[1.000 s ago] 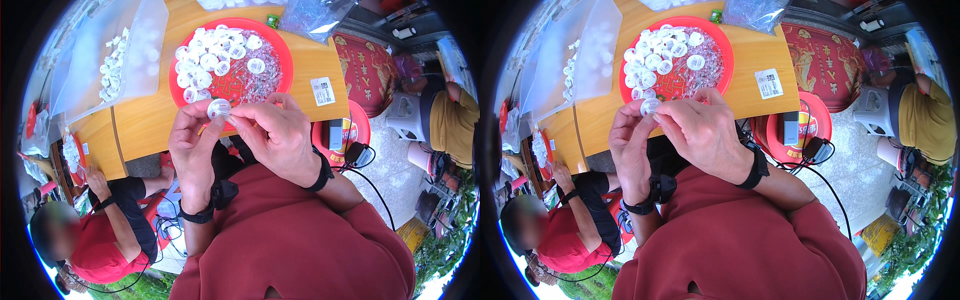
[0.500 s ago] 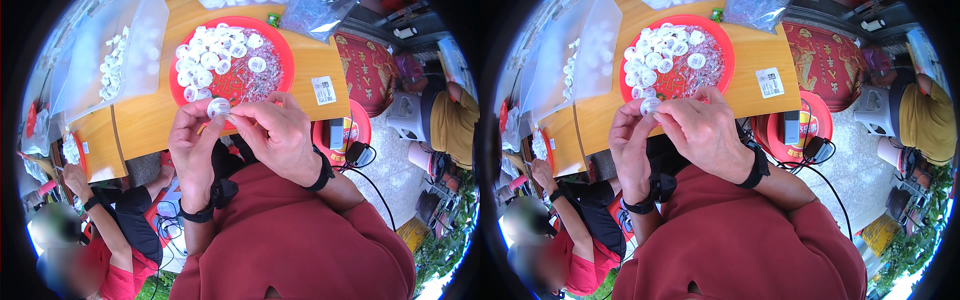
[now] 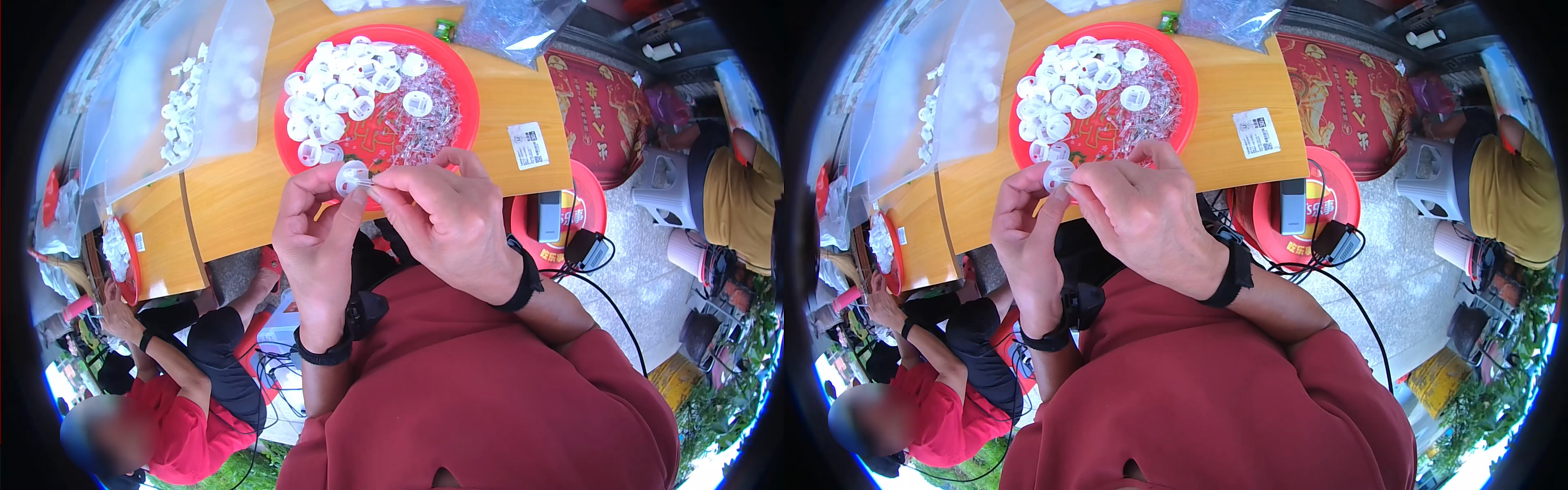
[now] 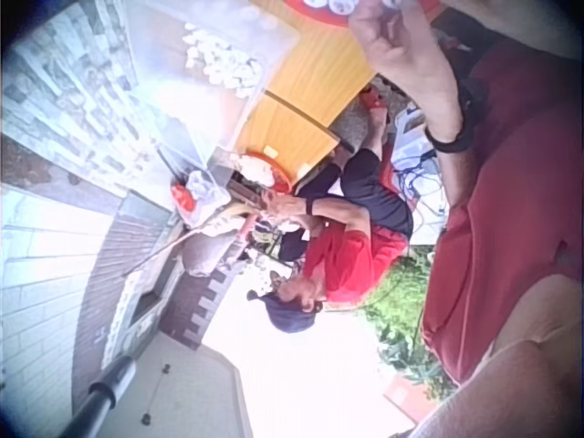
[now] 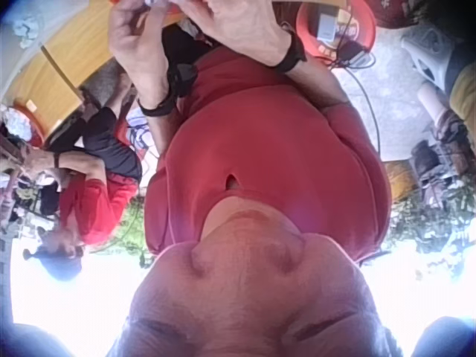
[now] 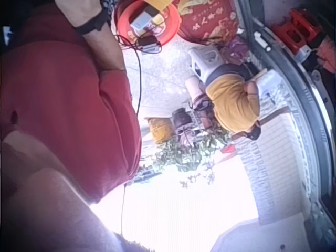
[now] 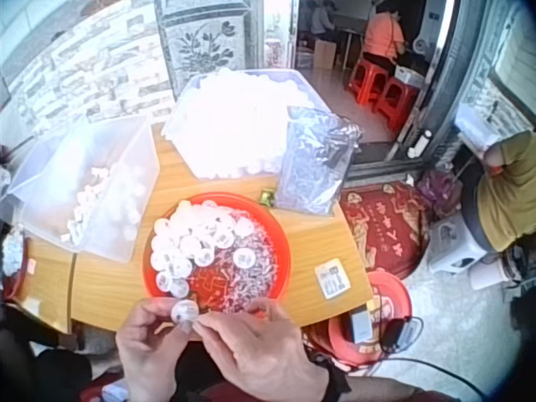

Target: Assemble small plastic components by inserting a clear plastic part into a white plastic cap.

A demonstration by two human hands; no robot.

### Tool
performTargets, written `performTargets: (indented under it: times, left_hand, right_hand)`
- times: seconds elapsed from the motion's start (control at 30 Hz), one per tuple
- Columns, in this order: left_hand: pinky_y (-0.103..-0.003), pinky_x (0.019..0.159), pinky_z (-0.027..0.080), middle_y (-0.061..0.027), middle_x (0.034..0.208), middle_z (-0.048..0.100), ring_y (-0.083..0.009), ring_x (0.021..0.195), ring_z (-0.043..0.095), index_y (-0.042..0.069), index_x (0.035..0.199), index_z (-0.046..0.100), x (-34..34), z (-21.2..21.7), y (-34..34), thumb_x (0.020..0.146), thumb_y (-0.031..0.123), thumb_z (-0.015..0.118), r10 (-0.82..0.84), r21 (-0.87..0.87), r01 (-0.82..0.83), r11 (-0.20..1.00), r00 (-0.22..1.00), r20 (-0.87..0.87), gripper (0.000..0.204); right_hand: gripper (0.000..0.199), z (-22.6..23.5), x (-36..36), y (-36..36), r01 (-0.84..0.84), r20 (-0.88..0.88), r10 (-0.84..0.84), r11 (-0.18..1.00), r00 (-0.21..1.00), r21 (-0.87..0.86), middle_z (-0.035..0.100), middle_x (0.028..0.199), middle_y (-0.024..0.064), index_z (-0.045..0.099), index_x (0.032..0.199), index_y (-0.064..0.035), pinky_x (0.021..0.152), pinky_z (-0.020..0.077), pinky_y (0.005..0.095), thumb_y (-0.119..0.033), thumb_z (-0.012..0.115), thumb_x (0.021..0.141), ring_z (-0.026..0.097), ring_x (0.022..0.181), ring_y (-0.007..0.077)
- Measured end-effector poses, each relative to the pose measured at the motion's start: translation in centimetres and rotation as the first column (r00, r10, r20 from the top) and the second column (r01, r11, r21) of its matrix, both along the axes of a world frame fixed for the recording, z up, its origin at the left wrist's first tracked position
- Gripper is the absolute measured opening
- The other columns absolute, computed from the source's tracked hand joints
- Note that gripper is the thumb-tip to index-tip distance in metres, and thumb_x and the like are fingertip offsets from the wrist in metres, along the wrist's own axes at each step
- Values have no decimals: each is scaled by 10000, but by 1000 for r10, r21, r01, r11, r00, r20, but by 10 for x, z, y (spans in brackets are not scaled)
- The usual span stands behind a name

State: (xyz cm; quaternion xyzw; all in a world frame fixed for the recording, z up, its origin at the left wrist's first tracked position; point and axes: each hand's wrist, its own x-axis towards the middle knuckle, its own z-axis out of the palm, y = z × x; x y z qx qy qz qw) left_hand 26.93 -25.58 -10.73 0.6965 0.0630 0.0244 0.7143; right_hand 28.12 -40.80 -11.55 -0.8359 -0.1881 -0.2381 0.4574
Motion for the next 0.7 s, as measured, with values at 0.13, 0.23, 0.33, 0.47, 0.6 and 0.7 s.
performTargets:
  times: [0.13, 0.23, 0.33, 0.47, 0.6, 0.7]
  left_hand:
    - [-247, 794, 530, -37, 1032, 643, -90, 941, 609, -6, 1102, 619, -1, 5, -5, 862, -52, 682, 39, 186, -44, 982, 999, 29, 253]
    - [-248, 803, 526, -30, 1030, 644, -91, 937, 612, 4, 1103, 626, -2, 6, -5, 859, -48, 686, 36, 198, -43, 979, 998, 42, 257]
    - [-252, 804, 528, -29, 1026, 646, -91, 944, 611, 2, 1105, 630, -2, 7, -5, 857, -49, 686, 33, 218, -41, 975, 999, 41, 258]
    - [-265, 827, 534, -37, 1061, 640, -99, 958, 611, 1, 1129, 622, -3, 6, -6, 860, -50, 680, 18, 234, -22, 972, 1000, 20, 280]
    - [-279, 880, 541, -50, 1129, 623, -120, 1014, 611, 4, 1169, 609, -4, -4, -7, 875, -53, 666, 10, 99, -10, 995, 1000, -1, 306]
    - [-282, 893, 544, -49, 1142, 618, -128, 1040, 611, 5, 1198, 606, -5, -5, -7, 881, -56, 663, 3, 28, -2, 1000, 1000, -20, 328]
  right_hand:
    - [151, 1, 0, 0, 8, 24, -6, 998, 1000, -65, 692, 732, 29, 671, 912, -67, 728, 486, 364, -52, 769, 797, 640, 593, 188]
    - [161, 3, 0, 0, 9, 82, -1, 995, 997, -99, 694, 746, 30, 666, 927, -61, 731, 492, 376, -46, 764, 799, 642, 595, 186]
    - [169, 3, -1, 0, 4, 78, 5, 994, 997, -110, 692, 748, 30, 663, 937, -58, 732, 494, 378, -49, 764, 801, 642, 597, 185]
    - [172, -4, 0, 1, 8, 81, -4, 998, 997, -55, 686, 735, 29, 665, 937, -61, 732, 493, 377, -54, 767, 799, 641, 595, 187]
    - [155, -7, 1, 2, 7, 63, -7, 1000, 998, 2, 682, 710, 27, 671, 926, -76, 731, 490, 373, -54, 764, 804, 640, 594, 187]
    - [137, -6, 1, 1, 2, 48, -2, 1000, 999, -5, 682, 700, 21, 673, 910, -86, 729, 487, 366, -57, 762, 808, 640, 593, 183]
